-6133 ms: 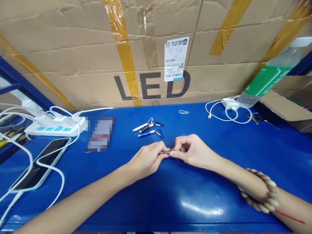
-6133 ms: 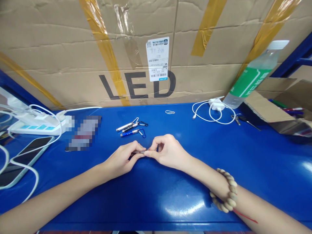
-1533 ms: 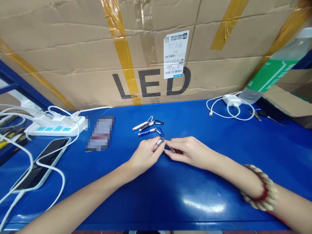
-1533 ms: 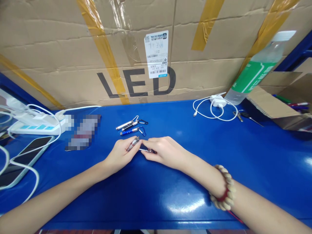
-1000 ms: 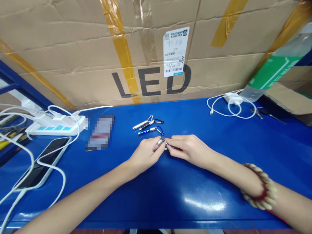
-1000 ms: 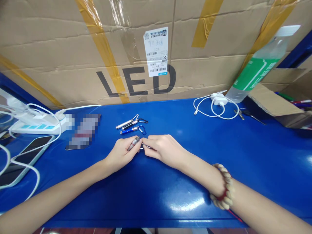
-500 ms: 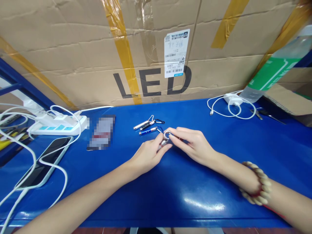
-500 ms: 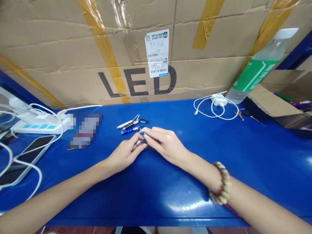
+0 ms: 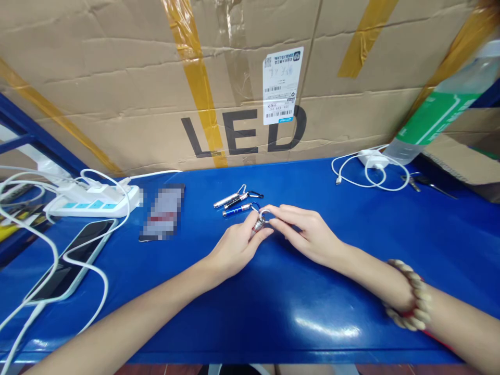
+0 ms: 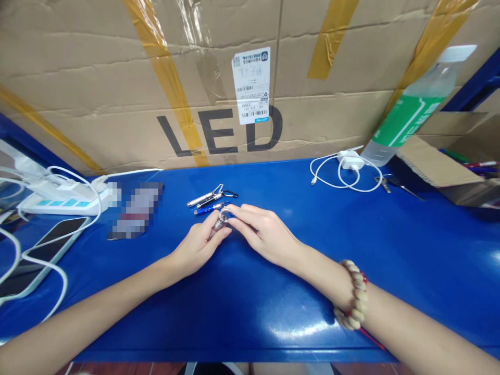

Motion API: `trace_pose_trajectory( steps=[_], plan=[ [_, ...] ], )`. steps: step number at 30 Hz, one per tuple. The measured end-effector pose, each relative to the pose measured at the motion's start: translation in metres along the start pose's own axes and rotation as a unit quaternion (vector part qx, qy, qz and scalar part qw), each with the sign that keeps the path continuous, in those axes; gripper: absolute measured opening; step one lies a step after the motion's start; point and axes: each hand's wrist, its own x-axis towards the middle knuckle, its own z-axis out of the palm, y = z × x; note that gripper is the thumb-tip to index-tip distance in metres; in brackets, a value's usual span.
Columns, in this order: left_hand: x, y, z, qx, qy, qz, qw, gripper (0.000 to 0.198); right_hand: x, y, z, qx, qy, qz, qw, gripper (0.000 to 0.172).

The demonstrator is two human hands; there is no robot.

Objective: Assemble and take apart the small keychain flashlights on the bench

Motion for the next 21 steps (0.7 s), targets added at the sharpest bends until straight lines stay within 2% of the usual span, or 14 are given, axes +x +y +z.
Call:
trace_pose_trajectory(
  steps=[5,11,16,21],
  plan=[
    [0.001,0.002,-0.001,0.023,0.008,-0.027,0.999,0.019,0.000,0.000,0.000,0.023,-0.029,0.085,0.996,0.030],
    [0.003,0.001,0.001,0.087,0.030,-0.037,0.995,0.030,0.002,0.001,-0.001,-0.001,-0.111,0.156,0.981,0.031],
    [0.005,-0.006,0.003,0.109,0.080,-0.004,0.991,0.022,0.001,0.004,-0.002,-0.052,-0.117,0.139,0.982,0.029],
    [0.005,-0.011,0.004,0.169,0.148,0.058,0.973,0.011,0.000,0.006,-0.004,-0.081,-0.108,0.116,0.984,0.027]
  ],
)
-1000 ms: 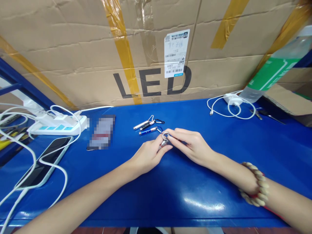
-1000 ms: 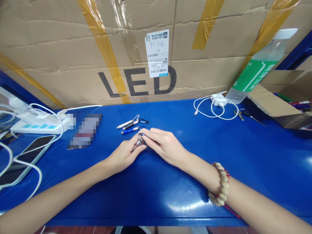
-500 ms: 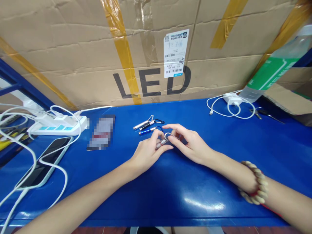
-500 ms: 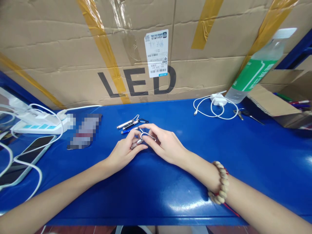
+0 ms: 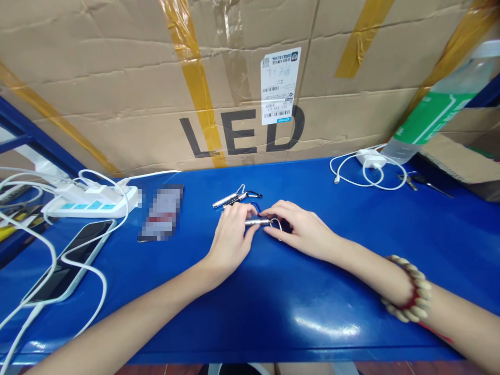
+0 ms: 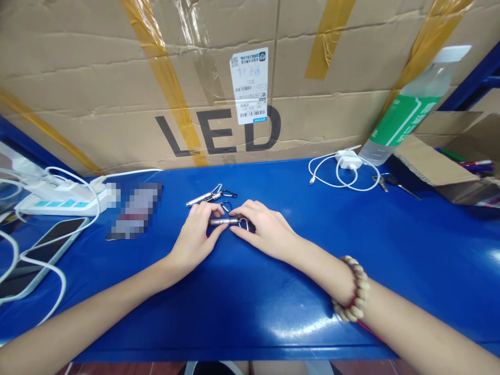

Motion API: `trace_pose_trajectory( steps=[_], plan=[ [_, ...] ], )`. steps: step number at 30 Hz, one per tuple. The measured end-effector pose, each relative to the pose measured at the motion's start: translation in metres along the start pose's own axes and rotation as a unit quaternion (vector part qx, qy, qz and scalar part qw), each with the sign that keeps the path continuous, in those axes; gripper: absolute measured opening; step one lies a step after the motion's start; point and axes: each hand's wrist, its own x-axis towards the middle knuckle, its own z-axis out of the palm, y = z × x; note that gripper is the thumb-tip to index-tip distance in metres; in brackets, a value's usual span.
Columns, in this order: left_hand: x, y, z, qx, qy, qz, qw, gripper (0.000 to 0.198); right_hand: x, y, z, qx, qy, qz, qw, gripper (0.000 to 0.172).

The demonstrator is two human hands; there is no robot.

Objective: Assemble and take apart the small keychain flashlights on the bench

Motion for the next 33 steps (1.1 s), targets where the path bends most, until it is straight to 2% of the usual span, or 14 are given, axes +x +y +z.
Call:
trace_pose_trajectory(
  steps=[5,9,14,17,22,27,33],
  plan=[
    [-0.003,-0.002,0.002,0.056,0.051,-0.019,0.997,0.037,0.001,0.004,0.000,-0.012,0.014,-0.031,0.999,0.026],
    [-0.004,-0.001,0.003,0.074,0.037,-0.045,0.996,0.051,0.003,0.007,0.000,-0.021,0.025,-0.042,0.999,0.024],
    [-0.002,-0.001,0.003,0.060,0.013,-0.098,0.993,0.059,0.003,0.008,0.000,-0.056,0.033,-0.033,0.997,0.020],
    [-0.001,-0.001,0.003,0.045,-0.005,-0.135,0.990,0.059,0.002,0.009,0.000,-0.063,0.032,-0.025,0.997,0.020],
    [0.000,-0.001,0.002,0.048,-0.014,-0.105,0.993,0.053,0.001,0.011,0.000,-0.043,0.036,-0.032,0.998,0.021],
    [0.001,0.000,-0.001,0.050,0.002,-0.132,0.990,0.044,0.002,0.010,-0.001,-0.030,0.025,-0.027,0.999,0.022],
    [0.000,-0.001,0.000,0.073,-0.017,-0.077,0.994,0.032,0.001,0.002,-0.001,-0.031,-0.029,-0.080,0.996,0.032]
  ],
)
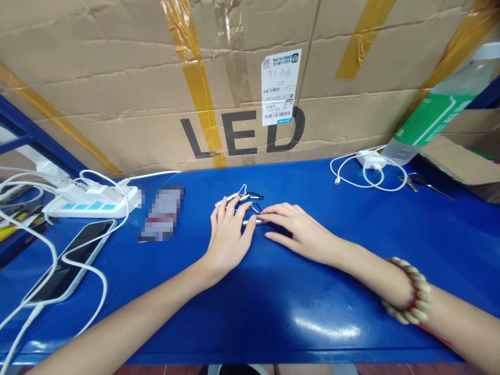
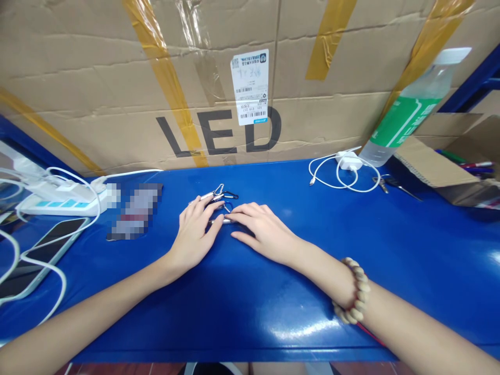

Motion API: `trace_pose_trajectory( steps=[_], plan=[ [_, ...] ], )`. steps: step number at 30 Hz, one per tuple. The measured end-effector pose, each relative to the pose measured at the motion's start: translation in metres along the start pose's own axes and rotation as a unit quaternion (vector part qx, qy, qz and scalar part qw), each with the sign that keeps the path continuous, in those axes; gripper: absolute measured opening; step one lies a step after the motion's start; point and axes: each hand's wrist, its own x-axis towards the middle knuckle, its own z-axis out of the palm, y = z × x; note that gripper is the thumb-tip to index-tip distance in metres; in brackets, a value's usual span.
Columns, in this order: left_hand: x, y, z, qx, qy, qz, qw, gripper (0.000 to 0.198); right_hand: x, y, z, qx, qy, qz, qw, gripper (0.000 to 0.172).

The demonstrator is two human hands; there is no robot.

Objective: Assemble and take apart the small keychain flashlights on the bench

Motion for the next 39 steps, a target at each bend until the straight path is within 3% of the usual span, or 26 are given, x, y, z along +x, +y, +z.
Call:
trace_pose_trajectory(
  steps=[10,19,28,33,39],
  plan=[
    [0.000,0.000,0.000,-0.010,0.011,0.043,0.999,0.025,0.001,-0.003,-0.001,-0.018,0.009,-0.001,1.000,0.026],
    [0.003,-0.002,0.001,-0.053,0.006,-0.006,0.999,0.018,0.000,-0.005,0.003,0.036,-0.005,-0.034,0.999,0.036],
    [0.003,-0.006,0.006,-0.016,0.015,-0.031,0.999,0.038,0.000,-0.007,-0.001,0.021,-0.044,-0.025,0.998,0.029],
    [0.003,-0.005,0.005,-0.027,0.019,-0.041,0.999,0.045,0.002,-0.002,0.001,0.025,-0.014,0.013,1.000,0.022],
    [-0.001,0.004,-0.006,-0.068,0.031,0.033,0.997,0.025,0.001,-0.003,0.000,0.061,0.039,0.048,0.996,0.013]
  ],
)
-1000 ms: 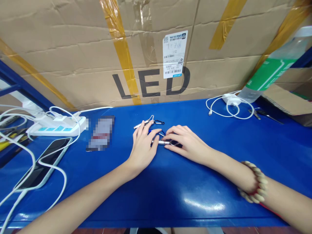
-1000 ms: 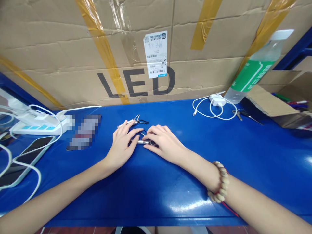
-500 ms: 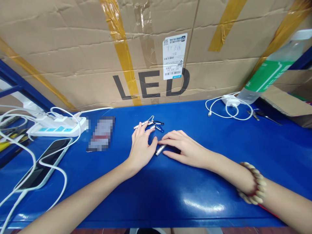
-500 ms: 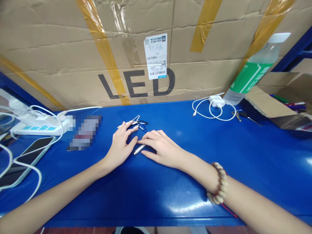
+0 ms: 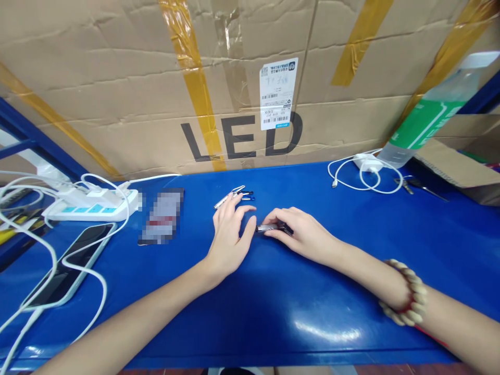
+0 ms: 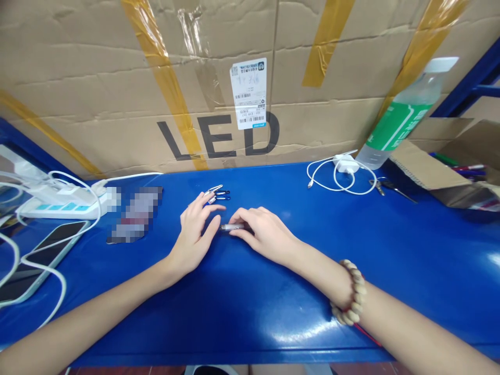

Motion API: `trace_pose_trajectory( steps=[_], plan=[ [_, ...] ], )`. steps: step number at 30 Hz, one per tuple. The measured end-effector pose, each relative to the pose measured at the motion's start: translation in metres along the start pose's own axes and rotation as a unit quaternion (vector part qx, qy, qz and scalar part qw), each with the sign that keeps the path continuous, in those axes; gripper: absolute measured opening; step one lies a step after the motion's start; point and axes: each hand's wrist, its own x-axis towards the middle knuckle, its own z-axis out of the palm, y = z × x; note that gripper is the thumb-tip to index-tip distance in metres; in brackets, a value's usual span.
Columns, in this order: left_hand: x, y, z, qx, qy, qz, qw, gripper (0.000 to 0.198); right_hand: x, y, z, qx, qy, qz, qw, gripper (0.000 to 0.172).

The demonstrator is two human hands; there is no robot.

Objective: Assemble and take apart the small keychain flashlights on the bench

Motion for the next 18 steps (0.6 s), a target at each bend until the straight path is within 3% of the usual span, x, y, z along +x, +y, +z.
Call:
trace_pose_trajectory(
  steps=[6,9,13,18],
  plan=[
    [-0.0005,0.0001,0.0009,-0.012,-0.081,0.060,0.995,0.024,-0.0018,0.0015,0.0006,0.078,-0.004,0.033,0.996,0.019],
    [0.0004,-0.0030,0.0028,-0.016,-0.080,0.068,0.994,0.023,-0.0009,0.0020,0.0012,0.081,-0.027,0.064,0.994,0.027],
    [0.0016,-0.0037,0.0023,-0.037,-0.077,0.072,0.994,0.021,0.0004,0.0005,0.0011,0.069,-0.037,0.052,0.996,0.030],
    [0.0012,-0.0012,0.0000,-0.091,-0.047,0.037,0.994,0.021,0.0008,0.0039,-0.0014,0.069,-0.028,0.054,0.996,0.031]
  ],
)
